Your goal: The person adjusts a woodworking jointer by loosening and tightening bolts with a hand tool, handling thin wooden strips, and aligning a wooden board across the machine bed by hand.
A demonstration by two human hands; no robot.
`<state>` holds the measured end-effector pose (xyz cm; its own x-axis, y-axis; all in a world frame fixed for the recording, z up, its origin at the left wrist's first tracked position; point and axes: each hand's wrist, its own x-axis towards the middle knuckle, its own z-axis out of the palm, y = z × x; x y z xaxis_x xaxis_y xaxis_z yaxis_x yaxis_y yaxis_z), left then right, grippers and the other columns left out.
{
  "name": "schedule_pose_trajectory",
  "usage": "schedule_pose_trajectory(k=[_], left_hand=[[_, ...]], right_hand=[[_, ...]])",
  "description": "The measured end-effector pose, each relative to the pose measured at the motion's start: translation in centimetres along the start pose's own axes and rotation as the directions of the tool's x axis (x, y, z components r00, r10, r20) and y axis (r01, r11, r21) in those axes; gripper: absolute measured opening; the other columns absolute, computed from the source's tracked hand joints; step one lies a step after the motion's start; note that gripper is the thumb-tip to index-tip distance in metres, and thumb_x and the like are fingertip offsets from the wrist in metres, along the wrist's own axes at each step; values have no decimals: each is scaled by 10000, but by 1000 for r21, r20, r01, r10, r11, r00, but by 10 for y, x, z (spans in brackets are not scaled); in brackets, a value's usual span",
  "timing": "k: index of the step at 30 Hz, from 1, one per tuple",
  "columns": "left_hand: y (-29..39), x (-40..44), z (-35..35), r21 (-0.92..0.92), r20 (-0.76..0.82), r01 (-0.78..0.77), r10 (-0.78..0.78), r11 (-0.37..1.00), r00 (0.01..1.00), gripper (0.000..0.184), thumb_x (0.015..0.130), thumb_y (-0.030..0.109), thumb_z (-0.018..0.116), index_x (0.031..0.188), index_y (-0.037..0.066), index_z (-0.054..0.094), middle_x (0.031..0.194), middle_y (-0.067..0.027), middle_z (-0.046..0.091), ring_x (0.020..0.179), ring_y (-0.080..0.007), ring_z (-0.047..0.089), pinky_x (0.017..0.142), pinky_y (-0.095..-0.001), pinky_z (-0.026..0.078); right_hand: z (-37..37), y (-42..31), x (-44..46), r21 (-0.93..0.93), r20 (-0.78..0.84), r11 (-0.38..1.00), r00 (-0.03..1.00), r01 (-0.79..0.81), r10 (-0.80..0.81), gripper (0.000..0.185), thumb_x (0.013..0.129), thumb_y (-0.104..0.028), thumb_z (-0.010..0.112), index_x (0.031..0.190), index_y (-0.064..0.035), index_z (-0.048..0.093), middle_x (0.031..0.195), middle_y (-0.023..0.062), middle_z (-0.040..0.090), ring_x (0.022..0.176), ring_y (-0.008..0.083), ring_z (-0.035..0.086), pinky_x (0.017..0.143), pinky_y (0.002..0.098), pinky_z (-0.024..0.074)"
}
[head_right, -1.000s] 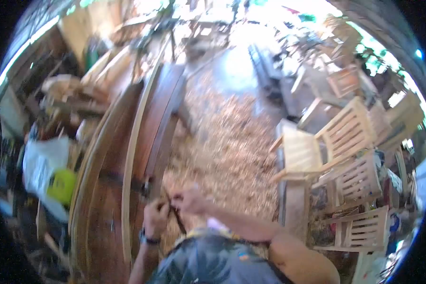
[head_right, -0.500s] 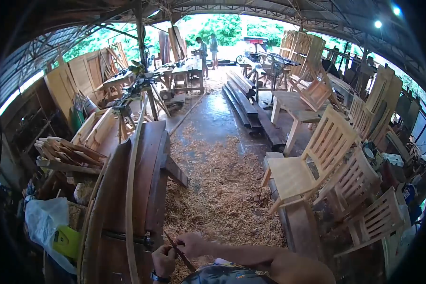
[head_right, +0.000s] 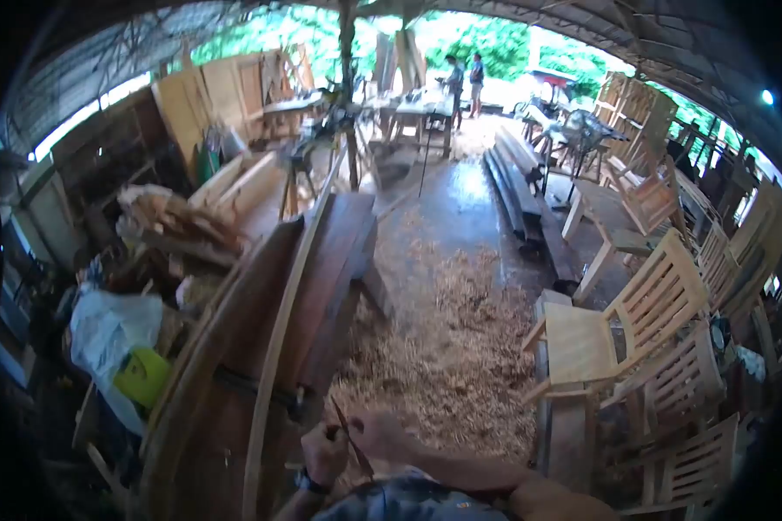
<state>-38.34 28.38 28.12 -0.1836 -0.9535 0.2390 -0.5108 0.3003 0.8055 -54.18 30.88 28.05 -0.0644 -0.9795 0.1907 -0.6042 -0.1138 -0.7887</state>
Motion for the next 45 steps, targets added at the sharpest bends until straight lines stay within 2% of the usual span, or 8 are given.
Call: schedule_pose_trajectory(k=[4, 5, 7, 12, 22, 27, 36, 45], left_hand=[[18, 10, -14, -65, 40, -61, 63, 996, 997, 155, 853, 171, 683, 863, 21, 717, 747, -230, 667, 707, -389, 686, 606, -441, 529], [35, 9, -21, -101, 71, 79, -72, 992, 995, 169, 869, 175, 659, 879, 17, 718, 749, -234, 666, 711, -395, 685, 610, -446, 527], [42, 8, -25, -68, 81, 147, -141, 987, 987, 182, 847, 151, 642, 873, -16, 711, 771, -225, 686, 726, -386, 700, 645, -427, 540], [48, 8, -23, -115, 82, 219, -210, 969, 974, 165, 863, 98, 662, 883, -60, 704, 708, -176, 696, 655, -144, 667, 605, -321, 521], [43, 5, -17, -307, 219, 412, -358, 858, 908, 193, 925, 106, 655, 912, -82, 696, 772, -122, 719, 685, -131, 673, 621, -288, 553], [21, 11, -19, -588, 469, 618, -402, 522, 786, 160, 937, 78, 639, 973, -76, 663, 847, -139, 717, 732, -196, 719, 679, -327, 618], [-7, 10, -21, -633, 624, 712, -343, 305, 702, 128, 954, 99, 636, 982, -26, 643, 892, -127, 714, 784, -220, 724, 747, -387, 637], [-4, 3, -28, -674, 659, 715, -285, 188, 696, 202, 963, 111, 637, 1109, -28, 653, 946, -121, 717, 819, -198, 717, 769, -365, 623]], right_hand=[[-8, -28, 4, -16, -52, 992, 991, -123, 122, 257, 866, -262, 624, 815, -15, 672, 764, 249, 638, 737, 437, 634, 677, 514, 498], [-17, -31, 6, -67, 95, 984, 981, -166, 171, 151, 898, -147, 643, 1010, -64, 699, 842, 175, 699, 768, 302, 702, 688, 391, 540], [-13, -26, -1, 22, 11, 997, 997, -80, 80, 131, 902, -113, 636, 969, -14, 692, 771, 164, 699, 692, 234, 692, 627, 352, 530], [-26, -43, 6, 97, 35, 986, 991, -133, 131, 117, 876, -79, 657, 868, 34, 685, 716, 120, 697, 651, 132, 669, 582, 302, 518], [-25, -37, 1, 94, 3, 987, 991, -132, 132, 147, 865, -87, 654, 871, 55, 690, 692, 109, 702, 621, 106, 654, 556, 278, 523], [-25, -36, 0, 226, 53, 944, 970, -242, 237, 140, 867, -75, 654, 883, 61, 684, 722, 94, 706, 648, 88, 647, 558, 266, 525], [-31, -28, 3, 341, 257, 870, 926, -355, 277, 136, 902, -83, 661, 909, 53, 673, 756, 68, 698, 678, 88, 643, 594, 244, 527], [-27, -16, 5, 444, 224, 816, 927, -371, 300, 180, 860, -117, 683, 896, 59, 685, 741, 111, 702, 673, 118, 661, 588, 282, 530]])
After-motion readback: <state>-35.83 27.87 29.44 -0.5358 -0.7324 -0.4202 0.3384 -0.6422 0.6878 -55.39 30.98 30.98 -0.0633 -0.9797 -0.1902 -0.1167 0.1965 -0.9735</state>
